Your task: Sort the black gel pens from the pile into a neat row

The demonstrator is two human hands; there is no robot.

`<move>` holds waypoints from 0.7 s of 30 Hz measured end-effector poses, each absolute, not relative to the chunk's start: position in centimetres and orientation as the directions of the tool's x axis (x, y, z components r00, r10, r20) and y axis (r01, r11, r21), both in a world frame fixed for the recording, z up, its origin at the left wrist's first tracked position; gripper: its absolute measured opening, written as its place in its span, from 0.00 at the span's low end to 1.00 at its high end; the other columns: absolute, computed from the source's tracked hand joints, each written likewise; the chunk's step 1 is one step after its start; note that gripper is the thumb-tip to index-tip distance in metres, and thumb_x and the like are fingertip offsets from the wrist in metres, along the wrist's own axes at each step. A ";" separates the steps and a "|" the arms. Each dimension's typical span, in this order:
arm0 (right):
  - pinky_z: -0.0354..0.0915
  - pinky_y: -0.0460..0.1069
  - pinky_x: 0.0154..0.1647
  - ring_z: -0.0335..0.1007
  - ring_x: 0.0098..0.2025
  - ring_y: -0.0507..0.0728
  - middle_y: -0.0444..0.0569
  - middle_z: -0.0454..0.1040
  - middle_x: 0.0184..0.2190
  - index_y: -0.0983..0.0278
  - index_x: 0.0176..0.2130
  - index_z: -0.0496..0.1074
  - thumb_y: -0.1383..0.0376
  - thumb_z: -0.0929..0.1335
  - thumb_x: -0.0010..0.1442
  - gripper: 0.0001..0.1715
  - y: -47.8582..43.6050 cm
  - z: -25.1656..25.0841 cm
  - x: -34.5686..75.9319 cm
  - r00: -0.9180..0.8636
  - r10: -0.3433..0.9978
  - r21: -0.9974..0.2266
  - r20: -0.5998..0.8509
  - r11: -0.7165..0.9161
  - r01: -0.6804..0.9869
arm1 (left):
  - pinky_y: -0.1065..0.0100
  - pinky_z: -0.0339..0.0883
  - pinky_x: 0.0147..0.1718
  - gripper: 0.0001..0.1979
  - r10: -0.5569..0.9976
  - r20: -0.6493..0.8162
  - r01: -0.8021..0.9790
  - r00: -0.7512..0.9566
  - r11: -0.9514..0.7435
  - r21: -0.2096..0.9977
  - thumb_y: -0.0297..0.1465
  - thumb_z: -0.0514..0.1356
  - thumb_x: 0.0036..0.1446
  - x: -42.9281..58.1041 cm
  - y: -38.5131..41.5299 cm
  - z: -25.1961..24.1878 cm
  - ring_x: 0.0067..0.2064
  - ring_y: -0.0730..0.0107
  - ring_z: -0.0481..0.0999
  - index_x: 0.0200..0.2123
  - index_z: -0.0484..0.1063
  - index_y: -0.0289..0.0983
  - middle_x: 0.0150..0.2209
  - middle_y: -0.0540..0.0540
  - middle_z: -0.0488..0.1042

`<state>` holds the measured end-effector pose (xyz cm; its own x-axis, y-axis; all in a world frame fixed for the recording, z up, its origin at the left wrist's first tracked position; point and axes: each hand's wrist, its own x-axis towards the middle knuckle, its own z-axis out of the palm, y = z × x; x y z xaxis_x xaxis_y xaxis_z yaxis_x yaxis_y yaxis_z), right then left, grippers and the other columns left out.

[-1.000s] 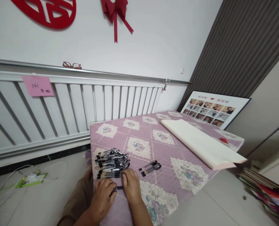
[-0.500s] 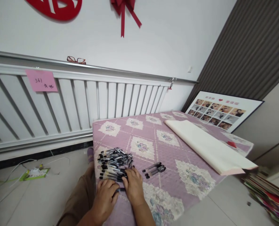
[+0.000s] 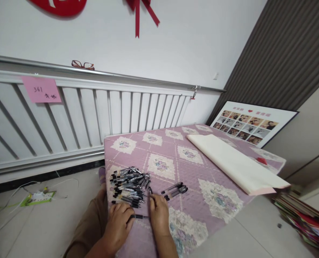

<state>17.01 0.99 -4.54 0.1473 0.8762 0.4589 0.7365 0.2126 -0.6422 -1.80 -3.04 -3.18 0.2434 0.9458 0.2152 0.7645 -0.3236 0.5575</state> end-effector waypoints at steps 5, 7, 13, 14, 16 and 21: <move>0.62 0.51 0.41 0.70 0.37 0.57 0.49 0.76 0.32 0.61 0.33 0.75 0.62 0.64 0.60 0.11 0.6 -3.6 16.4 -0.007 0.920 -0.583 0.393 0.255 0.771 | 0.58 0.51 0.51 0.06 0.947 0.213 0.768 0.240 -0.319 0.555 0.29 0.58 0.56 -1.7 -3.1 -3.0 0.48 0.64 0.66 0.36 0.73 0.45 0.42 0.52 0.72; 0.60 0.51 0.41 0.70 0.38 0.57 0.48 0.76 0.32 0.60 0.33 0.75 0.63 0.65 0.59 0.09 0.5 -3.2 16.1 -0.048 0.933 -0.551 0.356 0.251 0.796 | 0.58 0.51 0.51 0.06 0.948 0.211 0.773 0.240 -0.318 0.549 0.29 0.58 0.56 -1.7 -3.1 -3.0 0.47 0.63 0.66 0.36 0.73 0.45 0.41 0.52 0.72; 0.56 0.51 0.43 0.68 0.42 0.58 0.46 0.75 0.35 0.55 0.37 0.76 0.66 0.67 0.56 0.09 0.4 -2.5 15.3 -0.086 0.956 -0.457 0.279 0.211 0.864 | 0.57 0.51 0.50 0.07 0.943 0.218 0.770 0.253 -0.333 0.545 0.30 0.59 0.56 -1.8 -3.0 -3.0 0.47 0.63 0.66 0.38 0.73 0.47 0.41 0.52 0.72; 0.56 0.51 0.43 0.68 0.42 0.58 0.46 0.75 0.35 0.56 0.37 0.76 0.66 0.67 0.56 0.09 0.4 -2.4 15.2 -0.084 0.959 -0.449 0.271 0.204 0.870 | 0.57 0.51 0.50 0.08 0.941 0.219 0.769 0.257 -0.337 0.543 0.30 0.59 0.56 -1.9 -3.0 -3.1 0.47 0.63 0.66 0.38 0.73 0.47 0.41 0.52 0.72; 0.55 0.51 0.42 0.68 0.42 0.58 0.46 0.75 0.35 0.56 0.36 0.76 0.66 0.67 0.57 0.08 0.4 -2.5 15.2 -0.082 0.960 -0.438 0.267 0.196 0.878 | 0.57 0.51 0.50 0.08 0.939 0.219 0.770 0.265 -0.343 0.538 0.30 0.59 0.56 -1.9 -3.0 -3.0 0.47 0.63 0.66 0.38 0.73 0.48 0.42 0.52 0.72; 0.56 0.51 0.42 0.67 0.41 0.58 0.47 0.75 0.35 0.60 0.35 0.74 0.67 0.64 0.59 0.08 0.1 -2.5 15.3 -0.085 0.956 -0.437 0.282 0.207 0.876 | 0.58 0.51 0.50 0.07 0.939 0.218 0.774 0.265 -0.342 0.532 0.30 0.58 0.56 -1.8 -3.1 -2.8 0.47 0.64 0.66 0.36 0.74 0.47 0.41 0.52 0.72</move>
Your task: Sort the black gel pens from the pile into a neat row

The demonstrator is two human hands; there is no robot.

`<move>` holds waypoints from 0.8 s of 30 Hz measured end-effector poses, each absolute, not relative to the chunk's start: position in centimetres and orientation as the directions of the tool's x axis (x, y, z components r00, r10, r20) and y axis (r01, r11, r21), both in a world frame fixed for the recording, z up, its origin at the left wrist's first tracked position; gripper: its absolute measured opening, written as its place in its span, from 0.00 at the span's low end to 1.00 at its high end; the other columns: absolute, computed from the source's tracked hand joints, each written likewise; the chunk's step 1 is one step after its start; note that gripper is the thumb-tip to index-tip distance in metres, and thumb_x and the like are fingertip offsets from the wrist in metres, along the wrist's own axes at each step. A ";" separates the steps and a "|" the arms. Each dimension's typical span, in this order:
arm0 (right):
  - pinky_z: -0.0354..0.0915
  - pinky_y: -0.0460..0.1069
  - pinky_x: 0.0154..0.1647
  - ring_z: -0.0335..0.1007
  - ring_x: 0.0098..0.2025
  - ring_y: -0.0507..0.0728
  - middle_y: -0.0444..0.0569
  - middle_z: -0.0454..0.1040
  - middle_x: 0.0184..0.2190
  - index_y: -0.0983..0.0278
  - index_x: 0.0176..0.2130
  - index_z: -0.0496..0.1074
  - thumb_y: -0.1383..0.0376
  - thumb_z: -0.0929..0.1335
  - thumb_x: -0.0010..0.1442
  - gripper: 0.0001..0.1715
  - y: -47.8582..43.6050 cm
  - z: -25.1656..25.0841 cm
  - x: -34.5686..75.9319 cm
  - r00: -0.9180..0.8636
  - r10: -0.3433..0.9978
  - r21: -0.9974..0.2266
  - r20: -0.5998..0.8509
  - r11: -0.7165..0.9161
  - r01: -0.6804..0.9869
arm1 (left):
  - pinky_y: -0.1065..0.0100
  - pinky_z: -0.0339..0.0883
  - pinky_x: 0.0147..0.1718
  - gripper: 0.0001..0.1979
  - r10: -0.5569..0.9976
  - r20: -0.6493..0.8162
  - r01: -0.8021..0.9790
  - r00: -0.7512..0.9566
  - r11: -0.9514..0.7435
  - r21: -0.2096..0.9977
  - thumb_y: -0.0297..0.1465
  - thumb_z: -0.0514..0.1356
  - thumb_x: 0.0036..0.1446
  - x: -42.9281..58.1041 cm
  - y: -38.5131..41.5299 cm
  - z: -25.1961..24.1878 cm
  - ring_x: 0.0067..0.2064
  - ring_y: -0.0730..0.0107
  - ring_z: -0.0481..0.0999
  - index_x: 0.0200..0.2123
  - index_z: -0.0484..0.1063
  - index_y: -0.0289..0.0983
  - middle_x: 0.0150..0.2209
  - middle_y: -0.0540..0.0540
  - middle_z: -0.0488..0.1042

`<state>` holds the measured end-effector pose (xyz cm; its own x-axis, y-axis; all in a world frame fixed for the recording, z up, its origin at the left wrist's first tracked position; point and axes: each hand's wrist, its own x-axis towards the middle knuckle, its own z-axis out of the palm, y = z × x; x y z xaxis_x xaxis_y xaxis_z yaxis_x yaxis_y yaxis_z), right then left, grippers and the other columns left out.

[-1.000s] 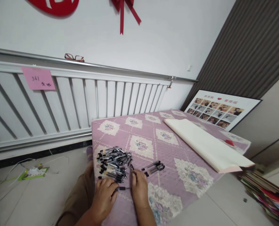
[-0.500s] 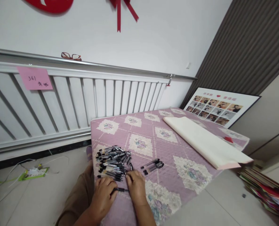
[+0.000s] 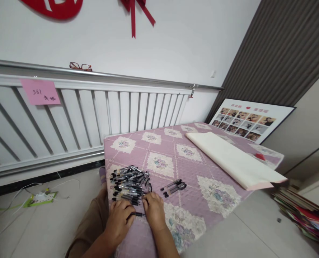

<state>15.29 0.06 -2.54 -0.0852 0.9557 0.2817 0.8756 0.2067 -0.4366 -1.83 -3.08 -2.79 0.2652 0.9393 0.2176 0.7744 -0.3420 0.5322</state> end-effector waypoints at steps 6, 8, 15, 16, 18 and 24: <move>0.57 0.51 0.42 0.68 0.41 0.59 0.48 0.75 0.36 0.59 0.38 0.74 0.69 0.66 0.56 0.10 0.1 -2.7 15.2 -0.089 0.950 -0.441 0.301 0.221 0.870 | 0.58 0.50 0.50 0.07 0.942 0.213 0.780 0.258 -0.333 0.530 0.30 0.57 0.56 -1.8 -3.1 -2.5 0.47 0.64 0.66 0.36 0.74 0.46 0.41 0.52 0.72; 0.58 0.51 0.42 0.68 0.40 0.59 0.48 0.75 0.35 0.60 0.35 0.74 0.70 0.66 0.56 0.09 0.1 -2.9 15.3 -0.085 0.946 -0.448 0.313 0.226 0.865 | 0.58 0.50 0.50 0.07 0.943 0.208 0.780 0.261 -0.333 0.530 0.30 0.57 0.56 -1.8 -3.1 -2.4 0.47 0.64 0.66 0.36 0.74 0.46 0.41 0.51 0.72; 0.63 0.49 0.40 0.70 0.37 0.57 0.49 0.75 0.32 0.62 0.34 0.71 0.64 0.63 0.58 0.08 -0.3 -3.6 16.0 0.031 0.927 -0.655 0.374 0.240 0.717 | 0.57 0.49 0.52 0.07 0.946 0.189 0.784 0.263 -0.324 0.530 0.31 0.57 0.57 -1.7 -3.2 -2.3 0.48 0.63 0.66 0.36 0.75 0.46 0.42 0.50 0.72; 0.64 0.49 0.39 0.70 0.36 0.57 0.49 0.75 0.31 0.62 0.33 0.71 0.63 0.63 0.58 0.08 -0.4 -3.6 16.1 0.054 0.927 -0.680 0.372 0.232 0.696 | 0.57 0.50 0.51 0.07 0.947 0.187 0.784 0.262 -0.322 0.531 0.31 0.57 0.57 -1.7 -3.2 -2.3 0.47 0.63 0.66 0.36 0.75 0.46 0.42 0.50 0.72; 0.65 0.49 0.39 0.71 0.36 0.57 0.49 0.75 0.31 0.62 0.33 0.72 0.62 0.63 0.57 0.09 -0.7 -3.5 16.3 0.098 0.925 -0.725 0.368 0.219 0.653 | 0.57 0.50 0.51 0.07 0.948 0.186 0.783 0.258 -0.318 0.535 0.31 0.57 0.57 -1.7 -3.3 -2.3 0.47 0.63 0.66 0.36 0.74 0.46 0.42 0.51 0.72; 0.66 0.51 0.44 0.71 0.40 0.58 0.51 0.77 0.35 0.62 0.35 0.74 0.58 0.63 0.58 0.14 -2.3 -3.2 17.3 0.222 0.918 -0.831 0.329 0.169 0.529 | 0.56 0.50 0.52 0.08 0.950 0.208 0.772 0.234 -0.311 0.554 0.30 0.56 0.57 -1.9 -3.3 -2.4 0.49 0.62 0.66 0.36 0.74 0.45 0.43 0.50 0.72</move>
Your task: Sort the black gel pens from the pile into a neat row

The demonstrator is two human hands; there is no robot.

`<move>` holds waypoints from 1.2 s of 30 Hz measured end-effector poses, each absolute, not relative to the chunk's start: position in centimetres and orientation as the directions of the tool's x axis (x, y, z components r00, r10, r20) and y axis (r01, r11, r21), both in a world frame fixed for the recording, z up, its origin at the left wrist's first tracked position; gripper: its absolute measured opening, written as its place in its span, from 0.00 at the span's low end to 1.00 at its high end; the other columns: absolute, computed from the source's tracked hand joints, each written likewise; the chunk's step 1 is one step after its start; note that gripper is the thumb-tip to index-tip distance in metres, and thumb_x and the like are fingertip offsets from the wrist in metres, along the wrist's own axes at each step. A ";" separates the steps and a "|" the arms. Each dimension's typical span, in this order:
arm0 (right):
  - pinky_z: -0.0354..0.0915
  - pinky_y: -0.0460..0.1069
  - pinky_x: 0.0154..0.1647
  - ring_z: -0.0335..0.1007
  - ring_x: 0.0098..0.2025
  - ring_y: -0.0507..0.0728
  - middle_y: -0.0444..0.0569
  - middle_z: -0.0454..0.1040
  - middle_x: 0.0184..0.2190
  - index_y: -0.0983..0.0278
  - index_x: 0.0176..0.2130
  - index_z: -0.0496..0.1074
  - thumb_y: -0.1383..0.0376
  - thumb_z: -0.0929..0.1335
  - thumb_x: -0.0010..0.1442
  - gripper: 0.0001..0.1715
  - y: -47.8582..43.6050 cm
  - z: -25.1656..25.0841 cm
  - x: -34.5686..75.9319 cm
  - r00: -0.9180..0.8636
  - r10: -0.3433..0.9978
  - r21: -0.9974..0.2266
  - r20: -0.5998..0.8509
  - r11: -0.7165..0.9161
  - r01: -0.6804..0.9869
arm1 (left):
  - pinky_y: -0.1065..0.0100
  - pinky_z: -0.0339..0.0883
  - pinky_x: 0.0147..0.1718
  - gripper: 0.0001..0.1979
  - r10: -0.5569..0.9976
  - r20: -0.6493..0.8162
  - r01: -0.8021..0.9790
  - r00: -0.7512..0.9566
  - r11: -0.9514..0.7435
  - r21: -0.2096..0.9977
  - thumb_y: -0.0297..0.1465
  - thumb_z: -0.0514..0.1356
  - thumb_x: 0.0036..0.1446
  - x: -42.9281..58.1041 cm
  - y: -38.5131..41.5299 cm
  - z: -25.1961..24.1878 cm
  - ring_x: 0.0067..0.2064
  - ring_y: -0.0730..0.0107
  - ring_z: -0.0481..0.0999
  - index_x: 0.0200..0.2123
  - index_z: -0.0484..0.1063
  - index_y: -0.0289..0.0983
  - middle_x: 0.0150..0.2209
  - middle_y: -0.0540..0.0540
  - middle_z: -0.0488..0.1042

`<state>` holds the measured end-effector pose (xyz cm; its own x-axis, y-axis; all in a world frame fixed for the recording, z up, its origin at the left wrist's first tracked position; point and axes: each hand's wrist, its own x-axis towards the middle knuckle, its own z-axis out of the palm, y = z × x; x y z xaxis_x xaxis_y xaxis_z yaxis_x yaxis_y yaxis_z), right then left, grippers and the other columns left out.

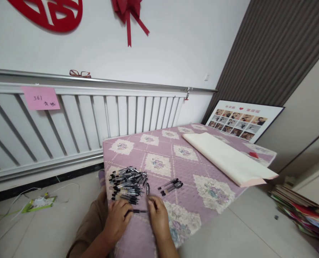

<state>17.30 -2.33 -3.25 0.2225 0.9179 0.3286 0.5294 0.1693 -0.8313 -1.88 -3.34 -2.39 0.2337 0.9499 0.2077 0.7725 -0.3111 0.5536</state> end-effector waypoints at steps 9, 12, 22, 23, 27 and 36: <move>0.67 0.53 0.47 0.73 0.42 0.59 0.52 0.78 0.38 0.63 0.38 0.75 0.57 0.65 0.56 0.15 -3.6 -3.1 18.3 0.185 0.966 -0.934 0.181 0.110 0.339 | 0.58 0.52 0.50 0.08 0.950 0.235 0.776 0.205 -0.303 0.553 0.29 0.54 0.59 -1.9 -3.4 -2.6 0.46 0.62 0.67 0.35 0.72 0.43 0.40 0.51 0.73; 0.67 0.53 0.47 0.73 0.41 0.59 0.51 0.78 0.37 0.63 0.38 0.75 0.56 0.66 0.55 0.16 -3.9 -2.8 18.3 0.161 0.975 -0.944 0.151 0.094 0.317 | 0.58 0.52 0.50 0.08 0.949 0.249 0.766 0.193 -0.304 0.567 0.28 0.53 0.59 -1.9 -3.5 -2.5 0.45 0.63 0.68 0.35 0.72 0.43 0.39 0.51 0.74; 0.67 0.52 0.46 0.73 0.40 0.58 0.49 0.78 0.36 0.61 0.36 0.76 0.58 0.66 0.56 0.12 -4.4 -1.7 18.0 0.103 0.980 -0.920 0.169 0.119 0.373 | 0.58 0.52 0.51 0.08 0.949 0.263 0.758 0.175 -0.300 0.579 0.28 0.53 0.60 -2.0 -3.5 -2.8 0.45 0.64 0.69 0.35 0.72 0.43 0.38 0.51 0.74; 0.67 0.52 0.46 0.73 0.40 0.58 0.49 0.78 0.36 0.61 0.36 0.76 0.59 0.66 0.56 0.12 -4.4 -1.7 18.0 0.101 0.980 -0.917 0.172 0.122 0.380 | 0.58 0.51 0.51 0.09 0.948 0.265 0.755 0.177 -0.304 0.581 0.28 0.53 0.60 -2.0 -3.5 -2.8 0.45 0.64 0.69 0.36 0.72 0.43 0.38 0.51 0.74; 0.66 0.52 0.45 0.72 0.40 0.58 0.49 0.77 0.35 0.60 0.36 0.76 0.59 0.65 0.56 0.12 -4.4 -1.6 17.8 0.065 0.978 -0.894 0.198 0.153 0.421 | 0.58 0.51 0.51 0.09 0.947 0.264 0.747 0.185 -0.310 0.588 0.28 0.52 0.60 -2.0 -3.5 -2.8 0.45 0.64 0.68 0.36 0.72 0.43 0.39 0.51 0.74; 0.66 0.50 0.41 0.71 0.37 0.56 0.48 0.75 0.32 0.61 0.33 0.76 0.62 0.64 0.56 0.11 -4.6 -1.1 16.9 -0.057 0.978 -0.862 0.198 0.202 0.465 | 0.59 0.51 0.52 0.08 0.926 0.269 0.773 0.265 -0.371 0.515 0.28 0.53 0.60 -1.9 -3.4 -2.9 0.46 0.64 0.68 0.37 0.71 0.44 0.40 0.52 0.74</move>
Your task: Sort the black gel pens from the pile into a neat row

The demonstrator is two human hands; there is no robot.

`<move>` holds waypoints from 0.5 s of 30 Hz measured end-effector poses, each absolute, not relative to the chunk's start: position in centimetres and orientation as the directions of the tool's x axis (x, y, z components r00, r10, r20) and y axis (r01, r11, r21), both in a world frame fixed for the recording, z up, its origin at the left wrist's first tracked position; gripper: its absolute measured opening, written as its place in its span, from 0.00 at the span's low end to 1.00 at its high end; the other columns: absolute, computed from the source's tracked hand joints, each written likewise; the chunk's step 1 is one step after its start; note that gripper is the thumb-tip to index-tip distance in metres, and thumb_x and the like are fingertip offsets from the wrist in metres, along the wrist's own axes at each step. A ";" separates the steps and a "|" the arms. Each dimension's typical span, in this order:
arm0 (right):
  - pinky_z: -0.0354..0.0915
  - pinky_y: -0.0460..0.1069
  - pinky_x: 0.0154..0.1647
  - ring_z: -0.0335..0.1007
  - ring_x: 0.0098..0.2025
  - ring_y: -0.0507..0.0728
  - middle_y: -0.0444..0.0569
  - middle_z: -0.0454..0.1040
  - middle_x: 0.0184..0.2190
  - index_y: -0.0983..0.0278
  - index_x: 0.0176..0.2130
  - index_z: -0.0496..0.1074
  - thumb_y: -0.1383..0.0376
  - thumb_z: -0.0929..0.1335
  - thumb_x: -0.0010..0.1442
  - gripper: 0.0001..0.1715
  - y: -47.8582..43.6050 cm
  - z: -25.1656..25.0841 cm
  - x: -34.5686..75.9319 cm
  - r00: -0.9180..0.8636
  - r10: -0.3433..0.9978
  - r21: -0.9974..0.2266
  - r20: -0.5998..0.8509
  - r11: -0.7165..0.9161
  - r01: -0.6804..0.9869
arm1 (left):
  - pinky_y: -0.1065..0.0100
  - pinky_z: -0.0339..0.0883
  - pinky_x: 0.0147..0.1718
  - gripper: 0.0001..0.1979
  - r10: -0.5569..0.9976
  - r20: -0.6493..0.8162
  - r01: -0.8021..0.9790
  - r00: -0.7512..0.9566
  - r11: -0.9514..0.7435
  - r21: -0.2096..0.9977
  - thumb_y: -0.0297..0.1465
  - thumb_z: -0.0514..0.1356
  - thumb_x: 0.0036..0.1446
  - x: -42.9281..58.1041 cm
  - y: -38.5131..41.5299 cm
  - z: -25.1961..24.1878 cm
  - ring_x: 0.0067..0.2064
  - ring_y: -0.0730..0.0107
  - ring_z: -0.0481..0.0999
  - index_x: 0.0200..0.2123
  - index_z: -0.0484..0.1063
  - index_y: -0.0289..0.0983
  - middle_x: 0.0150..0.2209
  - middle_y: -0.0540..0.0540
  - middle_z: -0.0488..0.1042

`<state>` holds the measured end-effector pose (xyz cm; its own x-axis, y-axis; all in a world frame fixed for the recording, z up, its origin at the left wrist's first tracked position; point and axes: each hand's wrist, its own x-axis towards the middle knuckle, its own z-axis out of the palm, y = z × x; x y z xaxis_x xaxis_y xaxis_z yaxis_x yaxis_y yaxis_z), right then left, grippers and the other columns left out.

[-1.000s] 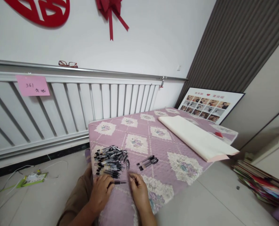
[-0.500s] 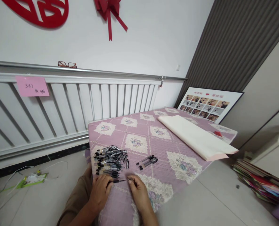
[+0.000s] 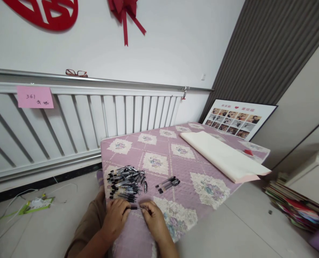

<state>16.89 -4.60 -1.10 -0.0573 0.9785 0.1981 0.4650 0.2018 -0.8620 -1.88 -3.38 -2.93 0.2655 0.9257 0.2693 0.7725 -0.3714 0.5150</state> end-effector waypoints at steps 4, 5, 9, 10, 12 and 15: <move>0.66 0.49 0.38 0.70 0.35 0.56 0.46 0.76 0.31 0.60 0.34 0.76 0.62 0.66 0.54 0.10 -4.6 -1.5 16.7 -0.027 0.983 -0.878 0.182 0.175 0.445 | 0.58 0.49 0.54 0.08 0.910 0.251 0.786 0.331 -0.413 0.459 0.28 0.53 0.60 -1.6 -3.3 -3.1 0.47 0.64 0.68 0.38 0.71 0.43 0.41 0.51 0.73; 0.66 0.49 0.38 0.70 0.35 0.56 0.46 0.76 0.31 0.60 0.34 0.76 0.61 0.66 0.54 0.10 -4.5 -1.7 16.8 -0.023 0.985 -0.885 0.172 0.165 0.436 | 0.58 0.48 0.54 0.08 0.911 0.244 0.790 0.334 -0.411 0.455 0.28 0.52 0.61 -1.5 -3.2 -3.2 0.47 0.64 0.68 0.39 0.71 0.43 0.41 0.51 0.73; 0.66 0.49 0.38 0.70 0.35 0.56 0.46 0.75 0.30 0.61 0.35 0.75 0.59 0.67 0.54 0.11 -4.5 -2.2 17.1 0.005 0.990 -0.912 0.138 0.126 0.389 | 0.57 0.48 0.54 0.09 0.927 0.198 0.794 0.318 -0.374 0.479 0.28 0.51 0.61 -0.9 -2.9 -3.3 0.47 0.64 0.67 0.39 0.70 0.42 0.40 0.50 0.73; 0.65 0.49 0.38 0.70 0.34 0.56 0.46 0.75 0.30 0.61 0.35 0.74 0.59 0.67 0.54 0.11 -4.5 -2.3 17.2 0.015 0.992 -0.920 0.127 0.113 0.377 | 0.57 0.48 0.54 0.09 0.931 0.192 0.790 0.312 -0.366 0.492 0.28 0.51 0.61 -0.8 -2.9 -3.3 0.47 0.64 0.67 0.38 0.70 0.43 0.40 0.51 0.72; 0.65 0.48 0.38 0.70 0.34 0.56 0.45 0.74 0.29 0.62 0.36 0.74 0.58 0.67 0.54 0.12 -4.5 -2.3 17.4 0.031 0.994 -0.932 0.102 0.084 0.352 | 0.58 0.49 0.53 0.08 0.931 0.193 0.774 0.309 -0.364 0.518 0.28 0.51 0.61 -0.5 -2.8 -3.2 0.47 0.65 0.68 0.38 0.70 0.43 0.40 0.52 0.72; 0.65 0.48 0.37 0.69 0.33 0.56 0.45 0.73 0.28 0.62 0.36 0.74 0.57 0.67 0.53 0.13 -4.5 -2.2 17.6 0.051 0.995 -0.943 0.081 0.060 0.329 | 0.59 0.50 0.52 0.09 0.926 0.208 0.750 0.315 -0.377 0.543 0.28 0.51 0.61 -0.3 -2.7 -3.0 0.46 0.65 0.68 0.39 0.69 0.43 0.40 0.51 0.72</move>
<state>17.64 -4.48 -2.20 0.0510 0.9954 0.0814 0.3285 0.0602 -0.9426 -0.30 -2.69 -2.98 0.3153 0.9260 0.2077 0.7499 -0.3772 0.5434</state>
